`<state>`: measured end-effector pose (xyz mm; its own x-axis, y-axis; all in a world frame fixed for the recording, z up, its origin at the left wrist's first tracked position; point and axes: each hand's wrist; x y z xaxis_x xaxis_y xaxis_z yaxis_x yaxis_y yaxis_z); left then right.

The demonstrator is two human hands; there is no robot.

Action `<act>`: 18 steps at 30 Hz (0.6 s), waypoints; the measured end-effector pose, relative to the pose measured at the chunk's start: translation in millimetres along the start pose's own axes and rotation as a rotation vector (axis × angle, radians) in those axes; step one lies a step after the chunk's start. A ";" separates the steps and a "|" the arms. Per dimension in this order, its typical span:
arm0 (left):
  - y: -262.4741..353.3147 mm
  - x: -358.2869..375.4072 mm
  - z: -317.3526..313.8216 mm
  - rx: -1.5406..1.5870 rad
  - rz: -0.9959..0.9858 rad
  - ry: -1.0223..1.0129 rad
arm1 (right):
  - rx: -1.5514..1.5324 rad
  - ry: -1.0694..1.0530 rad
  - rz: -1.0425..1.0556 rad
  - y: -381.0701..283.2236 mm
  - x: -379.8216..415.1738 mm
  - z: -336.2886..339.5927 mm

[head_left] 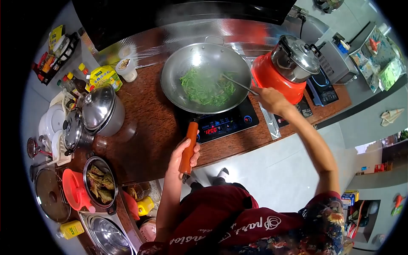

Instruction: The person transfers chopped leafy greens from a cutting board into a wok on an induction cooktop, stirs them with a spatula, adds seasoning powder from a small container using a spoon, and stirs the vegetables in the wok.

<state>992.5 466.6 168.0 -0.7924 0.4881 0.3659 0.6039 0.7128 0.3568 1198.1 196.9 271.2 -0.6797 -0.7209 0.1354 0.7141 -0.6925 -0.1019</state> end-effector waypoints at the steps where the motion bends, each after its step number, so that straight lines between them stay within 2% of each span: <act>1: 0.4 -0.3 0.2 -0.006 -0.001 0.001 | 0.024 0.065 0.010 -1.8 -14.8 -16.6; 2: -0.1 -0.4 -0.1 -0.002 0.002 0.011 | 0.048 0.129 0.020 -2.4 -27.9 -35.2; 4: 0.2 -0.5 -0.7 0.003 0.009 0.032 | 0.296 0.128 0.129 -16.2 -36.9 -61.9; 5: 0.1 -0.7 -1.2 0.003 0.006 0.030 | 0.945 0.150 0.354 -13.1 -30.0 -86.3; 6: -0.5 -0.7 -2.0 0.004 0.004 0.028 | 0.013 0.184 0.195 -27.4 -24.8 -63.9; 8: -0.7 0.1 -3.0 0.012 0.005 0.032 | -0.115 0.075 0.181 -30.0 -2.0 -43.2; 10: -0.9 -0.2 -4.3 0.024 0.006 0.042 | -0.046 -0.028 0.138 -32.2 25.7 -8.0; 12: -1.2 -0.8 -3.6 0.014 -0.006 0.040 | 0.176 -0.091 0.063 -10.6 40.5 3.2; 15: -0.5 0.0 -4.7 -0.003 -0.010 0.032 | 0.273 -0.010 -0.047 0.5 53.7 11.8; 18: 0.7 0.8 -6.4 -0.011 -0.008 0.039 | 0.135 0.072 0.068 -8.0 61.7 22.3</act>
<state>992.9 464.3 174.0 -0.7933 0.4625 0.3960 0.5987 0.7109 0.3690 1154.1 158.6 302.3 -0.6359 -0.7693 0.0615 0.7715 -0.6357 0.0257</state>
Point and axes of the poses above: each hand's wrist, its own x-axis away from the middle knuckle, its own z-axis out of the back of the hand, y = z × x, and after that the axes turned 15 degrees about z, right-handed
